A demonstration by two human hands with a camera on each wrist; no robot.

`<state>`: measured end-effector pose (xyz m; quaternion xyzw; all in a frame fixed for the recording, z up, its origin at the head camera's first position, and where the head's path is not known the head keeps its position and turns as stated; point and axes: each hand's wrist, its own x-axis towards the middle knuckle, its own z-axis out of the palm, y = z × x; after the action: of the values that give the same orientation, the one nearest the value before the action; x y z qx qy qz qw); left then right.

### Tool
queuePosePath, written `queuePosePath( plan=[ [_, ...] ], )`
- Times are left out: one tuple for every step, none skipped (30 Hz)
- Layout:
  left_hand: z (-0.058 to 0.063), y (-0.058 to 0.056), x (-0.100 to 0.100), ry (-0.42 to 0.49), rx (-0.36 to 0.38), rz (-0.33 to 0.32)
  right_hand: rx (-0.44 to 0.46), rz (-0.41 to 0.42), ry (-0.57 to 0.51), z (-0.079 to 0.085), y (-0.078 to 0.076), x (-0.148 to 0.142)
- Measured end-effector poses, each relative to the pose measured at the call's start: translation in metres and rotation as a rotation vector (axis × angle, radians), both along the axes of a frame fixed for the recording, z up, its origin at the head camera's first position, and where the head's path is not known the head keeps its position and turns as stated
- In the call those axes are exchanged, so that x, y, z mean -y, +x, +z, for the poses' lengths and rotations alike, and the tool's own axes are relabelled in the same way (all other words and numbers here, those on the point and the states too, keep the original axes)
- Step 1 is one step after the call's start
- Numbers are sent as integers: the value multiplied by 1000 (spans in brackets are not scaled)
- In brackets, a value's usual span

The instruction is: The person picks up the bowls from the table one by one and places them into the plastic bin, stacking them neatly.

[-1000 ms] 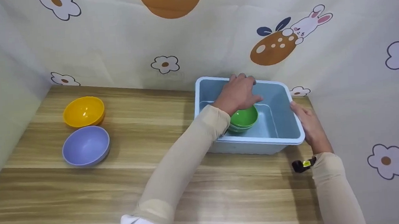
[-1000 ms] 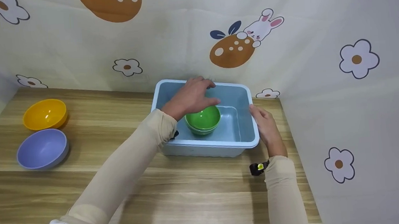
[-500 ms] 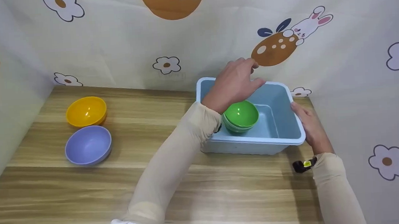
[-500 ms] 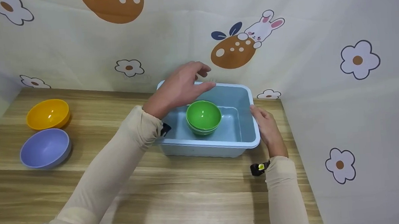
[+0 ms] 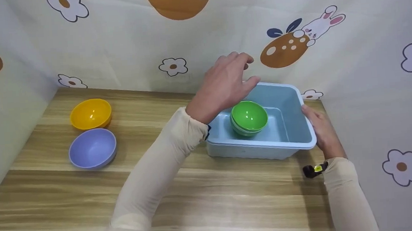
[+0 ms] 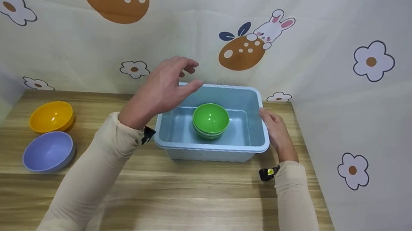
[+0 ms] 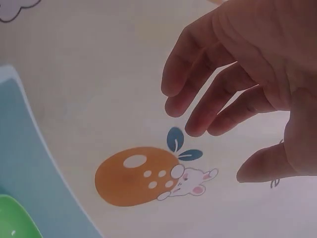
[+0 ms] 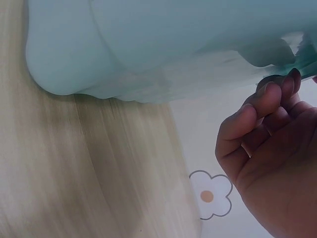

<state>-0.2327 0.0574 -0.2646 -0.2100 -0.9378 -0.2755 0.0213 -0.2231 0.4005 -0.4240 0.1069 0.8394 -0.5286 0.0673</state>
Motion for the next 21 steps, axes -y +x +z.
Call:
queuePosePath(
  plan=[
    [0,1,4,5,-6,6,4,1,4,0,0,0],
    [-1,2,9,12,-7,15,7,4,8,0,0,0],
    [-1,3,13,21,-4,25,13,6,18,0,0,-1],
    [-1,4,17,28,-1,36,19,7,26,0,0,-1],
    [-2,5,22,38,-2,46,26,9,31,0,1,0],
    [-3,6,27,51,-3,56,35,7,36,0,1,0],
    [-4,7,32,62,-8,65,39,3,35,-1,1,0],
    [-6,8,37,77,-15,72,43,-2,35,-1,1,1],
    [-8,9,42,93,-24,79,47,-12,32,-1,2,1],
    [-10,10,48,106,-44,86,43,-16,11,-2,2,2],
    [-13,11,54,120,-63,94,42,-19,-8,-3,2,2],
    [-15,12,61,132,-80,104,37,-20,-24,-3,2,3],
    [-17,13,68,140,-96,117,30,-18,-44,-4,1,3],
    [-19,13,76,148,-109,130,23,-16,-60,-4,1,3],
    [-21,13,83,154,-117,146,15,-14,-82,-4,1,3],
    [-22,13,91,159,-128,163,10,-8,-98,-4,0,3],
    [-23,14,98,165,-127,179,6,-6,-97,-4,0,2],
    [-25,14,105,169,-128,195,1,-5,-98,-4,0,2],
    [-26,14,112,175,-128,209,2,-5,-98,-4,-1,1],
    [-28,15,118,181,-130,222,2,-4,-96,-4,-1,1],
    [-29,16,123,185,-128,237,7,-1,-95,-3,-1,0]
  ],
)
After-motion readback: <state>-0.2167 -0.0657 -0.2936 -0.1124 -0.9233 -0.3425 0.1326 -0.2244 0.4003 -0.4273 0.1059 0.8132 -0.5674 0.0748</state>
